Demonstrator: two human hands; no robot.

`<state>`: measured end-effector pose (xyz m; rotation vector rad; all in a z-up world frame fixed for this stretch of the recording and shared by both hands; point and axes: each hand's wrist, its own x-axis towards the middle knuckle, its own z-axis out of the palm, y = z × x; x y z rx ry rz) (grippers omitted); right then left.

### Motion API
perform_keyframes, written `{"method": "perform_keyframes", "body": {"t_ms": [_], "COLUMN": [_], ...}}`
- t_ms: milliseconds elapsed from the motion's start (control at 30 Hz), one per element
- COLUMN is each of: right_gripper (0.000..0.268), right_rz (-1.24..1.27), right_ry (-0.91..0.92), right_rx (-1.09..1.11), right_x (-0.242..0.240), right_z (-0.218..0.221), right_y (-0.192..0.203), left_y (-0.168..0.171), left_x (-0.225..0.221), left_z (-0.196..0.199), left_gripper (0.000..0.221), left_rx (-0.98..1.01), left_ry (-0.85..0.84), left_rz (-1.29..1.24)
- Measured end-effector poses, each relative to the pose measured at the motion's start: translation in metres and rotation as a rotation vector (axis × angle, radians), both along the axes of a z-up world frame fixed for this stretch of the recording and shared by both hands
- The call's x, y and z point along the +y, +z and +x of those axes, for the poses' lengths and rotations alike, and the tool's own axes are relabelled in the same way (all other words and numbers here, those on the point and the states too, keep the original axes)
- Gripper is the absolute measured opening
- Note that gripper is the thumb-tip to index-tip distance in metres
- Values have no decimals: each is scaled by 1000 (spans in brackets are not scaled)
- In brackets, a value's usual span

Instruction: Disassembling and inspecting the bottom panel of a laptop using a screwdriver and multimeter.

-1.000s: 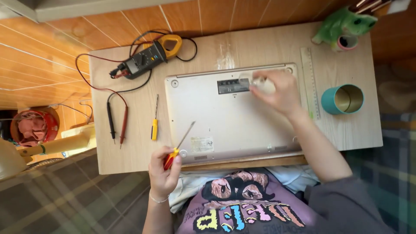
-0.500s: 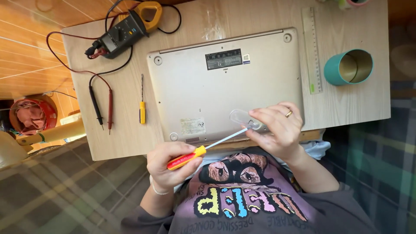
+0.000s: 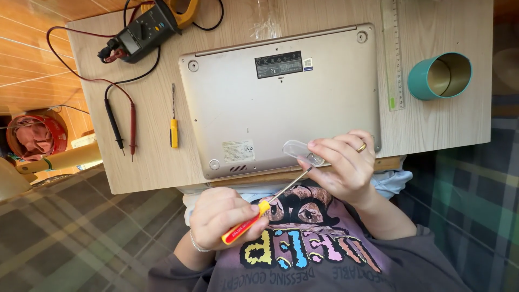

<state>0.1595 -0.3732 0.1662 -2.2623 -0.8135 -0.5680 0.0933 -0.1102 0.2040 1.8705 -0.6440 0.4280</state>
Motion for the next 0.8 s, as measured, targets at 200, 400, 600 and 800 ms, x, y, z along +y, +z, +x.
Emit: {"method": "perform_keyframes", "body": {"t_ms": [200, 400, 600, 800], "right_gripper": [38, 36, 34, 34], "right_rz": [0, -2, -7, -9], "right_ry": [10, 2, 9, 9], "right_rx": [1, -3, -4, -5], "right_x": [0, -1, -2, -3], "right_z": [-3, -6, -8, -10], "right_y": [0, -1, -2, -2], "left_y": [3, 1, 1, -2], "left_x": [0, -2, -3, -4], "left_z": [0, 1, 1, -1], "left_gripper": [32, 31, 30, 30], "left_rx": [-74, -86, -61, -57], "left_ry": [-45, -24, -23, -22], "left_rz": [75, 92, 106, 99]}}
